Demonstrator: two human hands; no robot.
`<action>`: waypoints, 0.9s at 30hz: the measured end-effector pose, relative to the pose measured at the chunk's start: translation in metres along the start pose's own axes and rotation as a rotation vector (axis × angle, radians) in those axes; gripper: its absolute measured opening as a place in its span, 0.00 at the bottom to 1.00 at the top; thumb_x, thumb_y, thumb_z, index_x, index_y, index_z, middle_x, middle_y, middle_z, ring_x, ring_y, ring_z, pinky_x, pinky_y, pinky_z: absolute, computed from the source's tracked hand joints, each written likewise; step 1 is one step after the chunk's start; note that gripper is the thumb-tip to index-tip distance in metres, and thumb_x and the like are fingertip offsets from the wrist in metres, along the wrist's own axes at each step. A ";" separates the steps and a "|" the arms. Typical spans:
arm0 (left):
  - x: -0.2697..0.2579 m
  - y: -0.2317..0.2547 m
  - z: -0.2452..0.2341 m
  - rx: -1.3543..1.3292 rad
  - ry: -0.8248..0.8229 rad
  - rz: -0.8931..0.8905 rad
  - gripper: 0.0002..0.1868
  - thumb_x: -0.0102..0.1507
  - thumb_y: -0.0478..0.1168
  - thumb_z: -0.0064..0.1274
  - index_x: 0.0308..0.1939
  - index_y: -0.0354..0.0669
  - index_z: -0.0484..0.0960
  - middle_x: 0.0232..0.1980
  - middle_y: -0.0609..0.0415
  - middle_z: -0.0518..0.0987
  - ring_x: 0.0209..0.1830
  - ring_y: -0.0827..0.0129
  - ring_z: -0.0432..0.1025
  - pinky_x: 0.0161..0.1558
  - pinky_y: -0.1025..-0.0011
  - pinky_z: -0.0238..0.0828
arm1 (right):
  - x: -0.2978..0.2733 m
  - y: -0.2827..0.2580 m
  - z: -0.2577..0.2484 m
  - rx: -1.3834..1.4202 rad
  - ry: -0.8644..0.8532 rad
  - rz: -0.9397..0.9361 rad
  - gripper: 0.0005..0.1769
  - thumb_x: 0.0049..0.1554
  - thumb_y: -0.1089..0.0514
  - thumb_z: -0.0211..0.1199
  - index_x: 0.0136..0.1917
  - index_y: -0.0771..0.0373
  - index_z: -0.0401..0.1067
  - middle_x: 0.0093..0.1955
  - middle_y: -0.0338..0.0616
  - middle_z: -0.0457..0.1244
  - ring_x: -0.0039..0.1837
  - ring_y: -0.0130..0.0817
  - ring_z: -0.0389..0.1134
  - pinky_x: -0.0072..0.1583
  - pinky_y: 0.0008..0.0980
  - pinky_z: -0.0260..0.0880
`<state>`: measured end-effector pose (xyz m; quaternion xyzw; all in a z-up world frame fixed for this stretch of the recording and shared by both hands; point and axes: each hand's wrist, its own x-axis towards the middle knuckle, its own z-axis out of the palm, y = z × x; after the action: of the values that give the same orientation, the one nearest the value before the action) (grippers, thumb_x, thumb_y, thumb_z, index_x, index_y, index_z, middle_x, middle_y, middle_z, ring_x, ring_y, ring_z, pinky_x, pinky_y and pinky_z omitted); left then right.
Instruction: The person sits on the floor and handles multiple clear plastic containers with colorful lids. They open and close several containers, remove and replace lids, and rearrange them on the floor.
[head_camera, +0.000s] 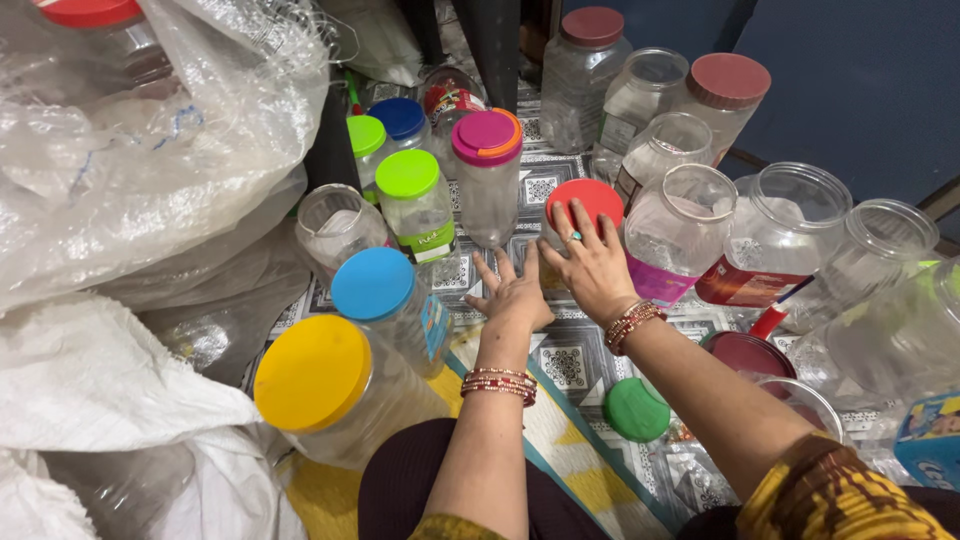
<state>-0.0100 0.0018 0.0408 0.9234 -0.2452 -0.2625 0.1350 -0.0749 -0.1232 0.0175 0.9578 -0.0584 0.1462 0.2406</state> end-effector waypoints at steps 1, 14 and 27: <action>0.000 0.001 -0.001 0.000 -0.002 0.004 0.66 0.54 0.47 0.70 0.82 0.74 0.33 0.86 0.49 0.27 0.81 0.39 0.10 0.72 0.23 0.34 | 0.004 0.001 0.002 -0.006 -0.009 0.004 0.31 0.56 0.50 0.57 0.73 0.39 0.65 0.84 0.51 0.42 0.83 0.52 0.42 0.75 0.59 0.47; 0.007 0.006 0.001 0.006 0.014 0.060 0.67 0.52 0.44 0.71 0.81 0.74 0.36 0.86 0.48 0.29 0.82 0.39 0.11 0.71 0.23 0.34 | 0.048 0.019 0.029 -0.035 -0.124 0.131 0.33 0.59 0.42 0.55 0.77 0.41 0.61 0.86 0.47 0.36 0.83 0.58 0.39 0.72 0.63 0.48; 0.010 0.007 0.005 -0.025 0.000 0.097 0.68 0.51 0.48 0.73 0.81 0.74 0.36 0.86 0.49 0.29 0.82 0.40 0.12 0.71 0.23 0.35 | 0.075 0.051 0.027 0.076 -0.414 0.295 0.55 0.52 0.45 0.63 0.85 0.37 0.39 0.84 0.56 0.38 0.80 0.65 0.43 0.69 0.65 0.51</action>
<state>-0.0077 -0.0101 0.0354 0.9086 -0.2866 -0.2587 0.1592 -0.0058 -0.1844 0.0408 0.9568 -0.2399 -0.0175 0.1633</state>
